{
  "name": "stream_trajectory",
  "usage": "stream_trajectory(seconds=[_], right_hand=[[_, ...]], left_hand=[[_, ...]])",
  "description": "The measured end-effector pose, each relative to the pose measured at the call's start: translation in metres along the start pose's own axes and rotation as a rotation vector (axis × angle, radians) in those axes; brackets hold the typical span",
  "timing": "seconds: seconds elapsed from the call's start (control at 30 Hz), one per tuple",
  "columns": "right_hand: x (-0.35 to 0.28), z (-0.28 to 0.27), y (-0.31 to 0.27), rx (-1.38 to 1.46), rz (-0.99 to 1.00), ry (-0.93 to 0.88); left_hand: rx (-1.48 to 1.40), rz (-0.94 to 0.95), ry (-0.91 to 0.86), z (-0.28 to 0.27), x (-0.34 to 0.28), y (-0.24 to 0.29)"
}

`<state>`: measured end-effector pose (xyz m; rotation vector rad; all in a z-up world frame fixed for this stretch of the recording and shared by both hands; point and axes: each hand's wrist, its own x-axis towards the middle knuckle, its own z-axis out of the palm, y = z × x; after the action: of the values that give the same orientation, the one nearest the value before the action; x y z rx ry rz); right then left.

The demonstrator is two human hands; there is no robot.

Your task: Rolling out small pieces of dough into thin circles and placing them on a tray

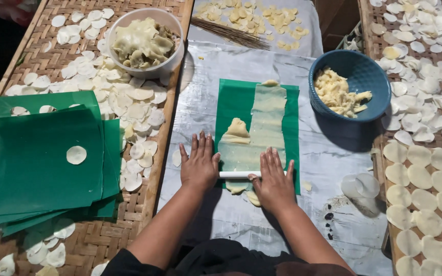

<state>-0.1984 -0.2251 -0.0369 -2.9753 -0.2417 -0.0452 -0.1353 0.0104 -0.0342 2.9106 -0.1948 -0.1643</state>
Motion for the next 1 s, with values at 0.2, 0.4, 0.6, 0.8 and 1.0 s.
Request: stream_trajectory(seconds=[0.2, 0.4, 0.6, 0.8, 1.0], right_hand=[[-0.03, -0.022, -0.002, -0.034, -0.07, -0.102], [-0.04, -0.053, -0.01, 0.028, -0.152, 0.162], [-0.005, -0.046, 0.017, 0.085, -0.116, 0.135], [0.04, -0.001, 0.042, 0.013, -0.079, 0.193], [0.063, -0.023, 0.013, 0.011, -0.006, -0.034]], left_hand=[[-0.021, 0.144, 0.212, 0.028, -0.037, -0.018], [0.035, 0.315, 0.288, 0.018, -0.071, -0.025], [0.0, 0.348, 0.364, 0.003, -0.048, -0.019], [-0.119, 0.303, 0.462, 0.013, 0.012, -0.011], [-0.097, 0.112, 0.098, -0.022, 0.045, 0.005]])
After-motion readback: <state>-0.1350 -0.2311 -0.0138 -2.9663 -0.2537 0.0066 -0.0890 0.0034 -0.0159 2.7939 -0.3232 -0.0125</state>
